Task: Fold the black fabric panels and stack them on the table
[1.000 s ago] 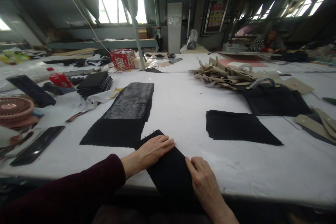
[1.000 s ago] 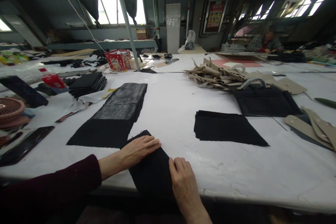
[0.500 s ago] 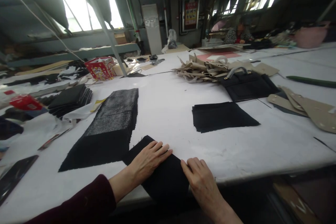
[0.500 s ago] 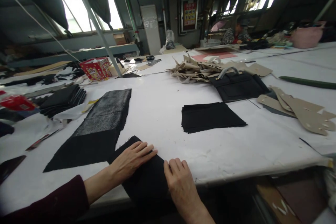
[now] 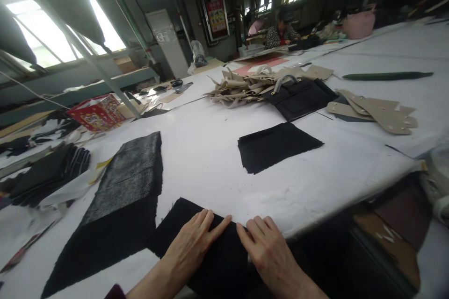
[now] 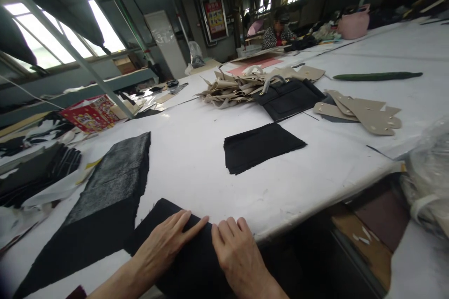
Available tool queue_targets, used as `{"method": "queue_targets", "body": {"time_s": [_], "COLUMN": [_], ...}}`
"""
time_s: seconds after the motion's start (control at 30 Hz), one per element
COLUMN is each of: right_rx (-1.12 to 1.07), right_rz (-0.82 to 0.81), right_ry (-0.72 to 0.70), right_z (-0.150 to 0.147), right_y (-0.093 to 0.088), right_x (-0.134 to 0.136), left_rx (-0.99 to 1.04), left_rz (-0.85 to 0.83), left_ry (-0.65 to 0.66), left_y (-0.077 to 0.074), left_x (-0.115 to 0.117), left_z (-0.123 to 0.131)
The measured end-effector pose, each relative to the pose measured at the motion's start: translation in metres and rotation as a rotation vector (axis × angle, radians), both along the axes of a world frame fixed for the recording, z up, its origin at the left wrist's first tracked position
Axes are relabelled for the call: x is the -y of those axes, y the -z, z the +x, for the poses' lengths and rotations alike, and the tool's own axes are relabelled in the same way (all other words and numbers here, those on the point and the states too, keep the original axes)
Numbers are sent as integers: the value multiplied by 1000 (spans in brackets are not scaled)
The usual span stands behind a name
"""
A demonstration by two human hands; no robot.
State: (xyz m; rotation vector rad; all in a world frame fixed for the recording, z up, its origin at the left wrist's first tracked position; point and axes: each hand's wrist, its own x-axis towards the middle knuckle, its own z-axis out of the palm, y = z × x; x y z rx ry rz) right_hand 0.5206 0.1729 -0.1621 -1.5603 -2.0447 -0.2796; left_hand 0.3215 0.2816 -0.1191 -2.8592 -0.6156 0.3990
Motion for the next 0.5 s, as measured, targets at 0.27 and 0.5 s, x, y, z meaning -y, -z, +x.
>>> {"method": "queue_targets", "body": {"time_s": [0.27,0.5], "right_rx": [15,-14], "right_rz": [-28,-44], "right_ry": [24,40], "right_z": [1,1], "right_y": [0,3], "right_x": [5,5], "left_rx": [-18,-34], "left_rz": [52,30], "left_ry": [12,12], "left_y": [10,5], "left_x": [0,1], "left_z": [-4,-2]}}
